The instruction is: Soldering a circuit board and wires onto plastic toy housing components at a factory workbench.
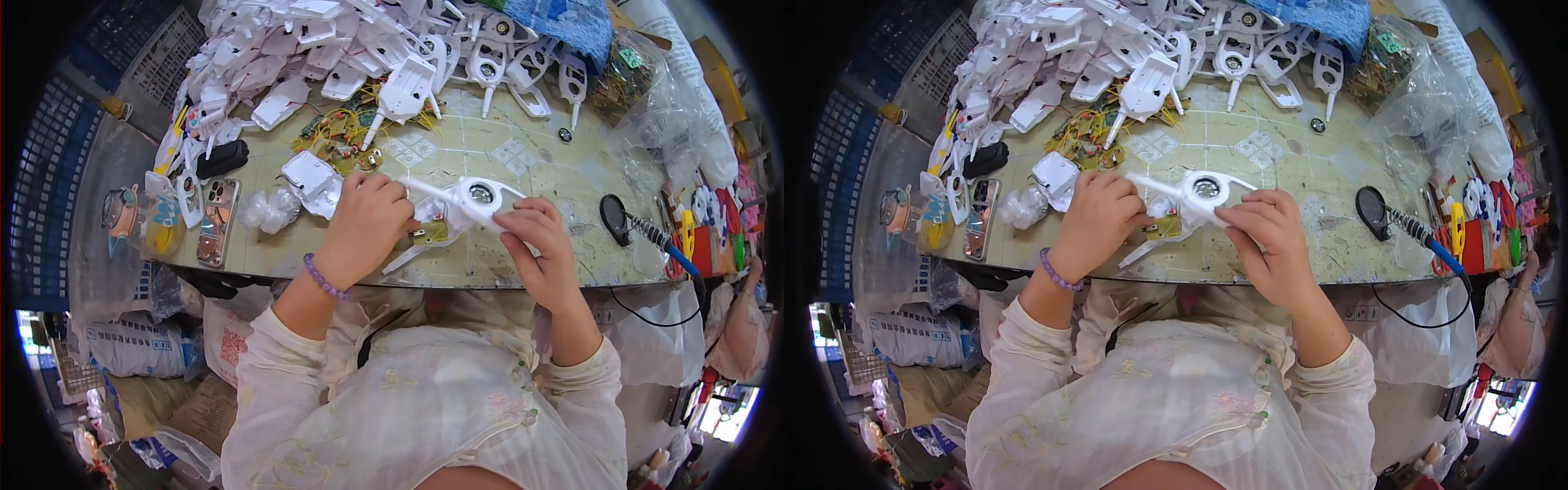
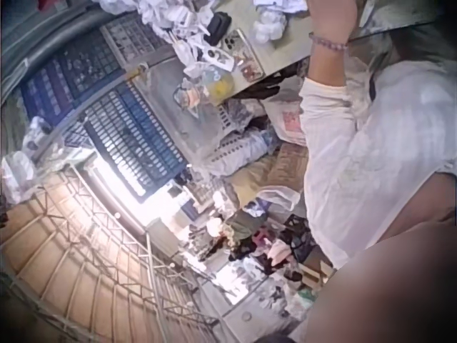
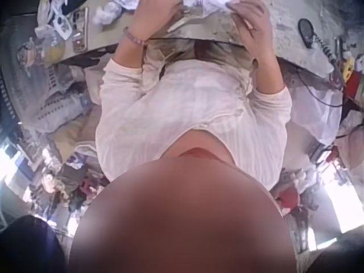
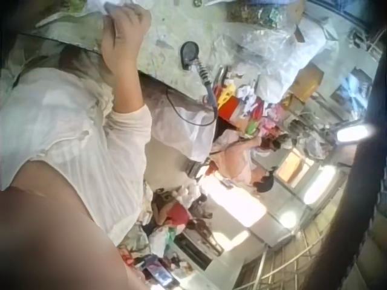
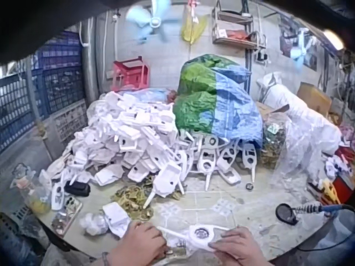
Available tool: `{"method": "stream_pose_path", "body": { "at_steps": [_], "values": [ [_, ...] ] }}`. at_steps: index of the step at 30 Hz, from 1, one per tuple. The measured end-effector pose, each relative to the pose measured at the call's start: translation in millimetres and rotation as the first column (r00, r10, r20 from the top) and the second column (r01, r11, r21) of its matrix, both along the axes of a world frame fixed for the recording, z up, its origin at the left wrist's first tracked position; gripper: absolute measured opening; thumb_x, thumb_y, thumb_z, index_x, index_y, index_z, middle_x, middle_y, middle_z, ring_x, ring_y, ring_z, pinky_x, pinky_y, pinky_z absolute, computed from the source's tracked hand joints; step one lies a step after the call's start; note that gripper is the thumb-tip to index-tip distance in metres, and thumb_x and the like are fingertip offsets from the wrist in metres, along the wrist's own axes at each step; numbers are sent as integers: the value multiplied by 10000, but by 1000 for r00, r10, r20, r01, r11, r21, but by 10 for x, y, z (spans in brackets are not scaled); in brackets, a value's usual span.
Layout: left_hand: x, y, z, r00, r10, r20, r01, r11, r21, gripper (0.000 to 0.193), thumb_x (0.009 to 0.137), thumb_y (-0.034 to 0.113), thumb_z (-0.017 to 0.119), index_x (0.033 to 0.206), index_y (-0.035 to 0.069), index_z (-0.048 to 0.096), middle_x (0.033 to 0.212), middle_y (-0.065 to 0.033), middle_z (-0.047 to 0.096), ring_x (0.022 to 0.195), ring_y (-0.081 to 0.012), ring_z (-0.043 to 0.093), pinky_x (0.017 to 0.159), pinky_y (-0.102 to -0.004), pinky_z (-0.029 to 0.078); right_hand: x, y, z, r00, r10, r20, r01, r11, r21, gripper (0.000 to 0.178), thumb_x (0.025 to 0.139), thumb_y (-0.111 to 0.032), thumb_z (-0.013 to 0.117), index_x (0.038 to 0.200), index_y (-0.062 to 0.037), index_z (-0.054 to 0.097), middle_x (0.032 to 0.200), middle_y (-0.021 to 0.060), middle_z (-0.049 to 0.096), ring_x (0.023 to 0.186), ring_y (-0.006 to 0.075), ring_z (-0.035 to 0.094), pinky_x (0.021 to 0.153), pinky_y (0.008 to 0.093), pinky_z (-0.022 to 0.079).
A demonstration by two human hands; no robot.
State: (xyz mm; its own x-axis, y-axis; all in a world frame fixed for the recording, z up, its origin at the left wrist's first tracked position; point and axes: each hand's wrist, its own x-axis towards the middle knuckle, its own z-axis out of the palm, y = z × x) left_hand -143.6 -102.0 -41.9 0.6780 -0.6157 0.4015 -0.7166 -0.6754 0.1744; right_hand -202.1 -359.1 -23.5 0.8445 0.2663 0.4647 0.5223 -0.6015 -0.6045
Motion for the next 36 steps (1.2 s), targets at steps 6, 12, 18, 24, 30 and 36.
{"method": "stream_pose_path", "body": {
  "at_steps": [6,12,18,24,30,36],
  "values": [
    [124,51,24,997,-32,-74,26,996,-82,208,701,314,740,684,128,648,758,-18,586,792,-203,562,768,-368,373,167,-198,-52,953,280,-116,-276,960,48,290,774,14,672,1026,-125,708,939,18,687,1127,287,536,1025,483,328],
    [222,57,86,834,-8,-551,-123,972,-202,184,697,223,767,748,58,702,715,-54,629,701,-219,603,624,-337,452,466,-123,-15,887,391,-246,-429,894,-126,261,754,31,681,979,-95,723,921,34,689,1157,290,540,1076,474,312],
    [319,217,125,692,-186,-698,-89,937,-338,324,722,199,772,982,21,696,861,-99,667,792,-195,626,711,-298,485,557,-111,-170,871,437,-224,-454,890,-30,307,711,64,673,975,-85,722,909,44,682,1090,279,556,896,376,476],
    [29,-355,-5,925,-156,-345,83,973,-217,834,634,372,819,1298,7,473,1240,-231,531,1167,-350,509,983,-417,408,520,-99,-166,874,444,-196,-461,886,-47,268,696,50,694,934,-72,712,966,65,659,1072,272,562,878,371,482],
    [-189,-384,-104,930,47,-365,-107,984,-146,782,639,182,762,1340,47,443,1126,-175,582,1030,-351,555,899,-417,452,415,-76,-175,954,290,-70,-278,950,140,269,722,-3,696,986,-52,667,1033,115,620,1049,255,572,897,328,444],
    [-675,850,706,597,-470,-650,259,880,-398,815,632,242,820,1352,65,483,1184,-148,603,1036,-313,598,889,-356,462,497,-588,-410,976,-41,-215,149,844,515,167,921,-53,556,1058,14,624,1098,51,618,1054,131,546,917,259,397]
  ]
}}
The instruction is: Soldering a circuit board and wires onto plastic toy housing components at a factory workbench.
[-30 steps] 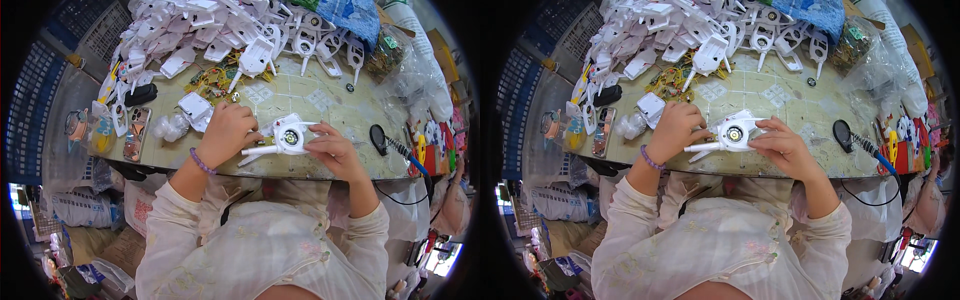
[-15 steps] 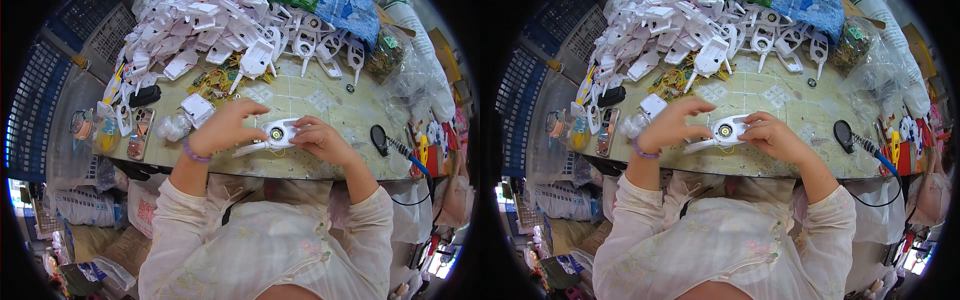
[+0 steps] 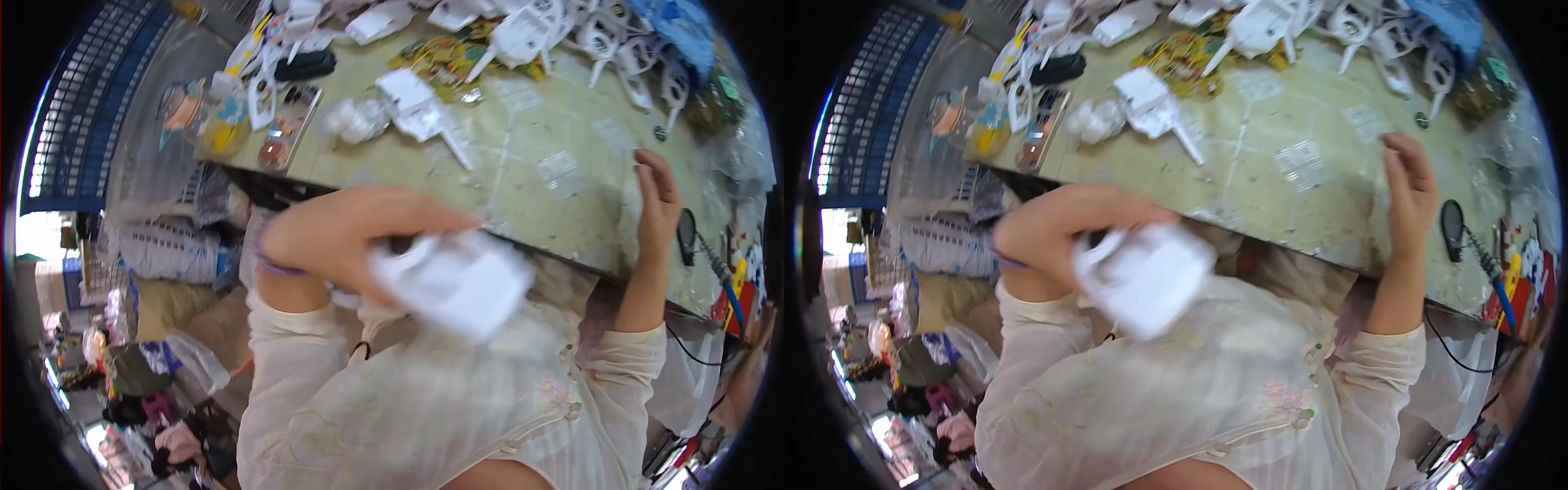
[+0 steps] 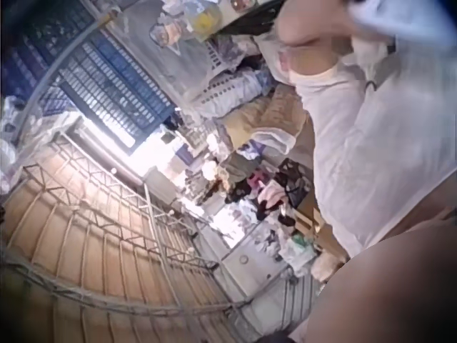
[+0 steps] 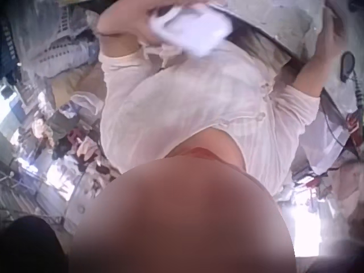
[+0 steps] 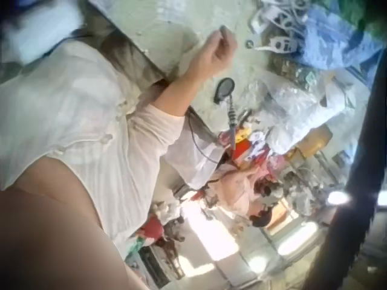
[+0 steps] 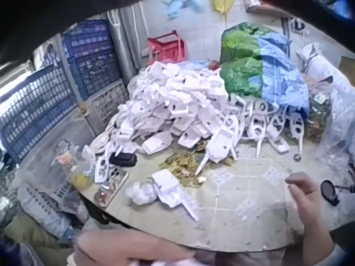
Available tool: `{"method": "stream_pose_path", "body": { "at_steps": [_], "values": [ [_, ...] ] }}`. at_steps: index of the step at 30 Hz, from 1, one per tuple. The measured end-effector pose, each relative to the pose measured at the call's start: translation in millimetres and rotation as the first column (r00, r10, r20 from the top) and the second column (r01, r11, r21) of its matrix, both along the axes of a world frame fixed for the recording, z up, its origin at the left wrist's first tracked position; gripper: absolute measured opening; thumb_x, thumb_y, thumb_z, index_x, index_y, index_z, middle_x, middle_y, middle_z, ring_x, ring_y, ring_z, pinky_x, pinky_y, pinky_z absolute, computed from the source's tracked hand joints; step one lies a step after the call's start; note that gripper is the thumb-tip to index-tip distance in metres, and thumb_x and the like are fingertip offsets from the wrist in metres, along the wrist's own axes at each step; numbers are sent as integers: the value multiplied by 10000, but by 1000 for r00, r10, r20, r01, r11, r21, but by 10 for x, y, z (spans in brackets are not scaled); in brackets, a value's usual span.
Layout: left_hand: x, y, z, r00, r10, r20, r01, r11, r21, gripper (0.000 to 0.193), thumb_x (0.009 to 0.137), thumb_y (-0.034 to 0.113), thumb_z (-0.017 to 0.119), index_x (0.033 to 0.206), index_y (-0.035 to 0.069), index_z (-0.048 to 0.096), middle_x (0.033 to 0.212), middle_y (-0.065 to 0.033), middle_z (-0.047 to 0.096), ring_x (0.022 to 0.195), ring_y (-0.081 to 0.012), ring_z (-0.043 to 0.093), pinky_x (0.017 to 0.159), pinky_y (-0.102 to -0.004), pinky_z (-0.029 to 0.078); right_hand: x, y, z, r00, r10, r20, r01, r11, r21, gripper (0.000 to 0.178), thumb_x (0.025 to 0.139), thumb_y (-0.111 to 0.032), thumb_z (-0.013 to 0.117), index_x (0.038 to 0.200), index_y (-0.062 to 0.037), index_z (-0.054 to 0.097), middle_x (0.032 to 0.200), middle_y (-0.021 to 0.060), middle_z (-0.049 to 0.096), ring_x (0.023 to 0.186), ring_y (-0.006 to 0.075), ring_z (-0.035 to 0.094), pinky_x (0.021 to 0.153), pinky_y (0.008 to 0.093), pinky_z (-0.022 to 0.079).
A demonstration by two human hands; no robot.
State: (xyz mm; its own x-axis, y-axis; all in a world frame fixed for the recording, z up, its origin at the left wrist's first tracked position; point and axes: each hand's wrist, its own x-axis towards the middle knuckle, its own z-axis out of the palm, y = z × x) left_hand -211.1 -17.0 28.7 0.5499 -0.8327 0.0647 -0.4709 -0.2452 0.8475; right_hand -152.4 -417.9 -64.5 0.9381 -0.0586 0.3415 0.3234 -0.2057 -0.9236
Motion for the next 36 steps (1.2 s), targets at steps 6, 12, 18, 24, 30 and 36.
{"method": "stream_pose_path", "body": {
  "at_steps": [6,12,18,24,30,36],
  "values": [
    [-589,1182,-1439,635,627,-452,-247,718,650,839,618,361,832,1302,0,507,1224,-132,599,1082,-224,574,934,-313,440,25,165,-34,999,21,-39,-26,991,-133,169,940,-93,553,1068,-5,620,1082,39,625,999,104,551,873,244,413],
    [-1514,1551,-4601,236,971,-27,-579,163,799,886,616,484,777,1285,-24,498,1244,-218,570,1138,-319,554,958,-361,439,45,278,-61,997,6,-76,-18,987,-161,145,934,-79,558,1036,-5,631,1046,27,633,968,114,565,833,238,424],
    [-1121,1112,-4919,94,982,-163,-681,182,709,783,711,430,730,1298,-19,470,1172,-197,602,1014,-314,608,855,-387,499,-87,826,173,956,268,116,-149,788,-597,237,771,7,631,999,-54,653,927,95,633,860,223,608,720,300,480],
    [-875,1558,-4925,303,901,-311,-695,432,575,705,764,364,707,1311,-2,454,1102,-161,622,915,-276,629,776,-387,523,-194,2069,215,935,345,79,-171,635,-754,141,780,-169,667,839,-47,629,814,103,600,797,287,608,691,393,510],
    [-300,806,-1999,806,417,-420,-233,876,422,341,897,191,606,1207,52,583,1197,-128,597,1115,-231,547,947,-334,434,-25,1854,163,978,186,-89,-189,632,-752,183,819,-192,632,760,-18,636,768,124,620,720,298,630,657,396,511],
    [-265,733,-729,889,52,-455,-106,990,-94,377,933,189,582,1259,6,540,1186,-97,596,1072,-174,557,893,-311,455,197,870,558,866,299,-402,-439,839,-322,116,797,-80,688,888,-14,656,807,66,656,681,154,611,619,292,489]
  ]
}}
